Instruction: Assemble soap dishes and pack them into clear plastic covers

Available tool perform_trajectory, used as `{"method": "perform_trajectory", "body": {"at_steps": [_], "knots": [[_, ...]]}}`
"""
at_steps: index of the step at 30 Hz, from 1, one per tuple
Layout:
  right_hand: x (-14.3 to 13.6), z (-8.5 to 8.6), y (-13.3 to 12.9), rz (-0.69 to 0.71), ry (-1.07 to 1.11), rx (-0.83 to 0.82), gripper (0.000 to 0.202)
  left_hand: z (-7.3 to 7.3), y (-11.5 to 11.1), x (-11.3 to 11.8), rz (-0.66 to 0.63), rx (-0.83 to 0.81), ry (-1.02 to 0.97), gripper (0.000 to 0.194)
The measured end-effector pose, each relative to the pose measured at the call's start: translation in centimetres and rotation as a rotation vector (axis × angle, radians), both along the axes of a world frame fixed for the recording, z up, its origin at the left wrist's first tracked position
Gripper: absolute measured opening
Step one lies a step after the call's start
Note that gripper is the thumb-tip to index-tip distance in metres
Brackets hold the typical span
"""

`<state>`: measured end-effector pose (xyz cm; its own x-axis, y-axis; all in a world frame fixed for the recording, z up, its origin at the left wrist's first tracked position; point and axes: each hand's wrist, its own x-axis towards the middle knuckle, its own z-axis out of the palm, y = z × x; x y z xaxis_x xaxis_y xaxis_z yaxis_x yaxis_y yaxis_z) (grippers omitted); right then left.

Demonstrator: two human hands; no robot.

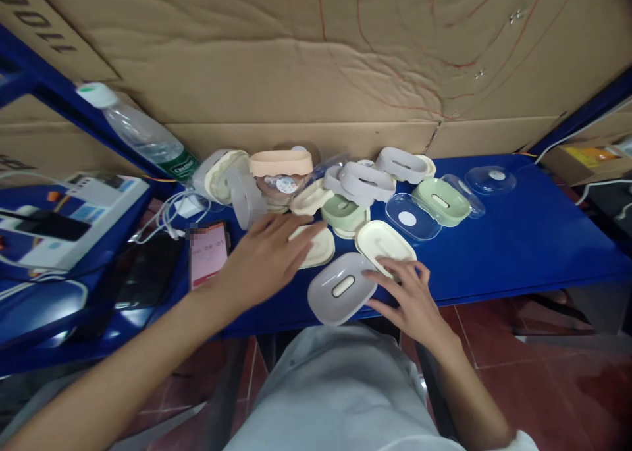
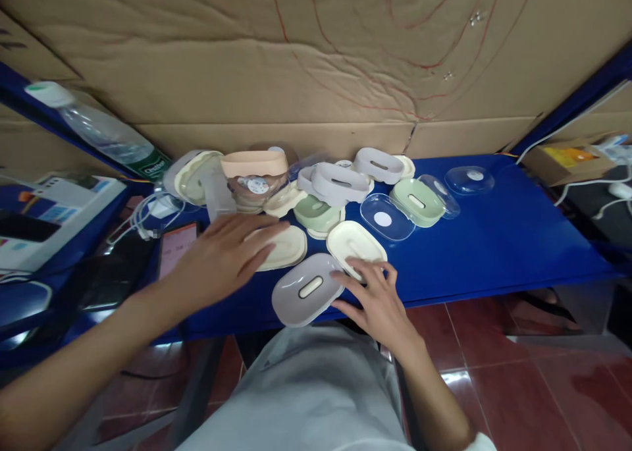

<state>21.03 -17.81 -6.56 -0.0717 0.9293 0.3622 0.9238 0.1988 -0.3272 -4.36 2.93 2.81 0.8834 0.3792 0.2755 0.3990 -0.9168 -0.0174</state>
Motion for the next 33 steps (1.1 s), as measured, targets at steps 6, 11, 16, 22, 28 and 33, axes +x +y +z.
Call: {"method": "perform_trajectory", "body": {"at_steps": [6,11,16,22,28,33], "knots": [[0.0,-0.2,0.0,-0.010,-0.035,0.006,0.041,-2.4,-7.5,-2.7,-0.048,-0.177,0.057,0.061],[0.0,-0.6,0.0,0.000,-0.047,0.047,0.042,-5.1,-11.1,-1.1,-0.036,-0.141,0.009,0.051],[0.1,-0.8,0.1,-0.025,-0.038,0.052,0.042,-6.0,-10.9,0.7,-0.066,-0.188,-0.049,0.033],[0.1,-0.4,0.2,-0.034,0.013,-0.017,0.059,-6.2,-9.8,0.1,-0.068,-0.272,-0.154,0.024],[0.2,-0.8,0.4,-0.035,0.057,0.006,0.060,-7.1,-9.1,-0.1,-0.024,-0.337,-0.186,0.019],[0.2,-1.4,0.3,-0.055,0.104,0.096,0.056,-7.2,-9.1,0.4,-0.020,-0.307,-0.247,0.018]]}}
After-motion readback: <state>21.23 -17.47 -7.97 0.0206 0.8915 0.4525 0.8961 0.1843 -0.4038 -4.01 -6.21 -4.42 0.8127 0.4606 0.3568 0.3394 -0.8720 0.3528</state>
